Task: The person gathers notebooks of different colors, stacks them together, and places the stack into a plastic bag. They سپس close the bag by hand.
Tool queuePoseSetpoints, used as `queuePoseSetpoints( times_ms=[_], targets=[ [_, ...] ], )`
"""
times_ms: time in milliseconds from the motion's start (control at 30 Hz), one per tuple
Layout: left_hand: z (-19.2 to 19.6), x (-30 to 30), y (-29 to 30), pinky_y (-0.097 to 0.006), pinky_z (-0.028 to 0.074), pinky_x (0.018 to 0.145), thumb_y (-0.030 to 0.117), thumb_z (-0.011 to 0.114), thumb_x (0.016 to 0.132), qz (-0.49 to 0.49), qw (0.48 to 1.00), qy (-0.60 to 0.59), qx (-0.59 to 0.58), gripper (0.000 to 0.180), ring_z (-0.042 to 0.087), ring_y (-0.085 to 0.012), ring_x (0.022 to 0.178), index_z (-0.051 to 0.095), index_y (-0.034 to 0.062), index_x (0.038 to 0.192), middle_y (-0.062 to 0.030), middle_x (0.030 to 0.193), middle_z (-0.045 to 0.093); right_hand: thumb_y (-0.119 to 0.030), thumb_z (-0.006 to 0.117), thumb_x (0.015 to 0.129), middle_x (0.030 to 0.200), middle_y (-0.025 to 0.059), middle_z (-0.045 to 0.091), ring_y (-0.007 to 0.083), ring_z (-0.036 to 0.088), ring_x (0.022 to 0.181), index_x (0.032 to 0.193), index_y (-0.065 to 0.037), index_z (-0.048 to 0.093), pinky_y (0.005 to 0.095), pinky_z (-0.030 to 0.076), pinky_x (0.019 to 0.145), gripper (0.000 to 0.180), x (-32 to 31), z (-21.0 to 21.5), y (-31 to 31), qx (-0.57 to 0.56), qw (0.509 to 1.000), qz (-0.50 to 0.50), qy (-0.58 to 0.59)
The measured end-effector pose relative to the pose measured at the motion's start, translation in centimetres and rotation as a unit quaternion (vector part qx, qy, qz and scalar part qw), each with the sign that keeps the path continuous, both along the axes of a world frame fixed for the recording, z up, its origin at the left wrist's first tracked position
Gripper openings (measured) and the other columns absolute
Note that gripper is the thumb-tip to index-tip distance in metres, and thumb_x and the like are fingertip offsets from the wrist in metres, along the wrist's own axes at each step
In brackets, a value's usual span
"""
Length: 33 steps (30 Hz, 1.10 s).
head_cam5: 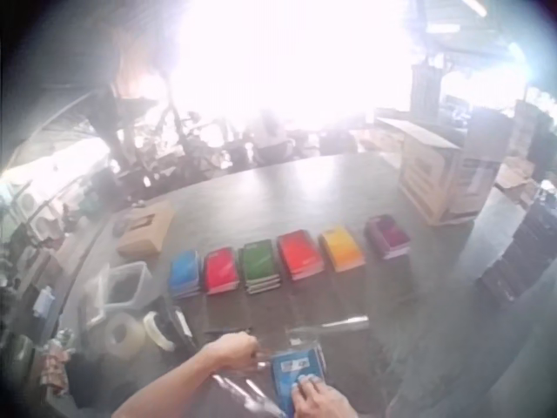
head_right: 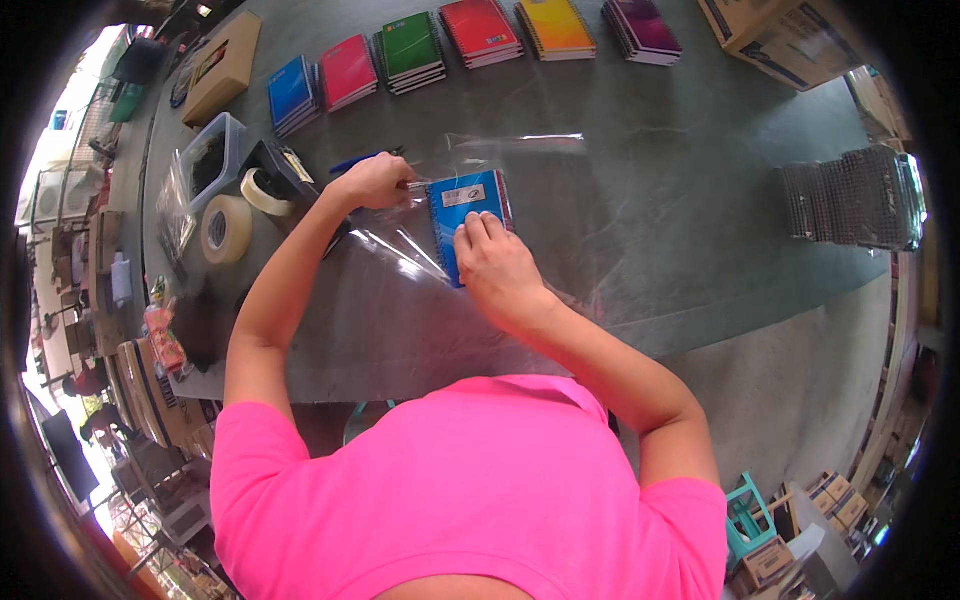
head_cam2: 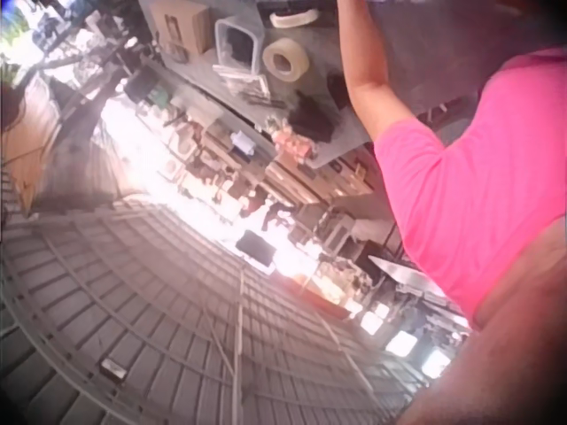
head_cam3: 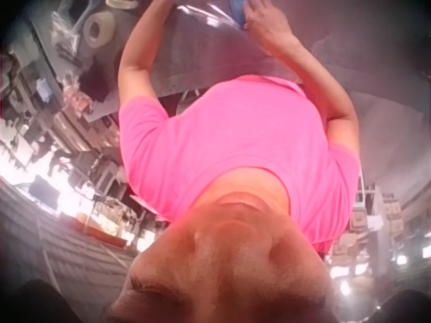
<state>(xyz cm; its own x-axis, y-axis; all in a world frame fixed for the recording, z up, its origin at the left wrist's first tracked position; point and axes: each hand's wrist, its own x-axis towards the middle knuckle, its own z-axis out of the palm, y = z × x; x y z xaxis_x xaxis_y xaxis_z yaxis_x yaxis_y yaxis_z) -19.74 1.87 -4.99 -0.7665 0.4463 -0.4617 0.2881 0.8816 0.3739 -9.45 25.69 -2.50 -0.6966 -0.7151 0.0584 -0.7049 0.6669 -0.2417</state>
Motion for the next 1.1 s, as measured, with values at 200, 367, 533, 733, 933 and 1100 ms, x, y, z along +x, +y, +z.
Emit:
queuePoseSetpoints(
  times_ms=[200,367,533,733,933,1100],
  targets=[
    [2.6,2.6,-0.7,-0.033,0.049,0.063,0.019,0.068,0.068,0.129,0.984,-0.047,0.111,0.024,0.062,-0.0186,0.067,0.063,-0.0005,0.081,-0.0092,0.066,0.062,-0.021,0.071,0.07,0.104,0.0128,0.052,0.0249,0.051,0.103,0.107,0.003,0.054,0.0318,0.049,0.081,0.048,-0.4,0.0,-0.1,0.012,1.0,0.009,-0.022],
    [2.7,5.6,-0.7,-0.029,0.048,0.064,0.029,0.073,0.073,0.421,0.849,-0.128,0.291,0.048,0.058,-0.0139,0.082,0.056,0.0031,0.11,-0.005,0.093,0.063,-0.027,0.073,0.069,0.104,0.0102,0.053,0.0238,0.051,0.103,0.108,-0.001,0.053,0.0316,0.049,0.08,0.051,-0.4,-0.4,0.0,-0.01,1.0,0.018,0.006],
    [1.6,12.5,3.8,-0.027,0.052,0.059,0.036,0.076,0.074,0.45,0.783,-0.221,0.369,0.074,0.057,-0.0139,0.082,0.038,0.0014,0.128,-0.0076,0.097,0.059,-0.031,0.073,0.069,0.106,0.0096,0.053,0.0239,0.051,0.104,0.108,-0.003,0.054,0.0335,0.047,0.077,0.051,-1.2,-0.3,0.4,-0.011,0.999,0.04,-0.001],
    [4.1,14.0,5.6,-0.027,0.053,0.053,0.043,0.07,0.079,0.598,0.661,-0.16,0.424,0.069,0.059,-0.0138,0.072,0.04,0.0014,0.126,-0.0087,0.095,0.058,-0.038,0.072,0.07,0.109,0.0087,0.052,0.0248,0.05,0.106,0.11,-0.006,0.055,0.0376,0.043,0.079,0.053,-2.0,-0.2,0.9,-0.014,0.998,0.058,0.002],
    [2.5,13.5,6.7,-0.024,0.05,0.049,0.023,0.063,0.082,0.492,0.816,0.01,0.305,0.034,0.058,-0.0107,0.06,0.059,-0.0037,0.103,-0.0059,0.073,0.061,-0.039,0.07,0.071,0.113,0.0067,0.051,0.0242,0.049,0.107,0.12,-0.011,0.055,0.0386,0.043,0.081,0.059,-3.0,-0.3,1.9,-0.042,0.994,0.087,-0.043],
    [3.9,14.2,5.7,-0.03,0.046,0.054,0.017,0.051,0.083,0.4,0.906,-0.038,0.131,0.022,0.059,-0.0138,0.06,0.062,-0.0023,0.086,-0.0081,0.066,0.061,-0.036,0.072,0.071,0.12,0.0071,0.049,0.0277,0.043,0.116,0.121,-0.016,0.056,0.0397,0.04,0.091,0.056,-4.3,-0.6,2.4,-0.045,0.99,0.109,-0.073]
  ],
)
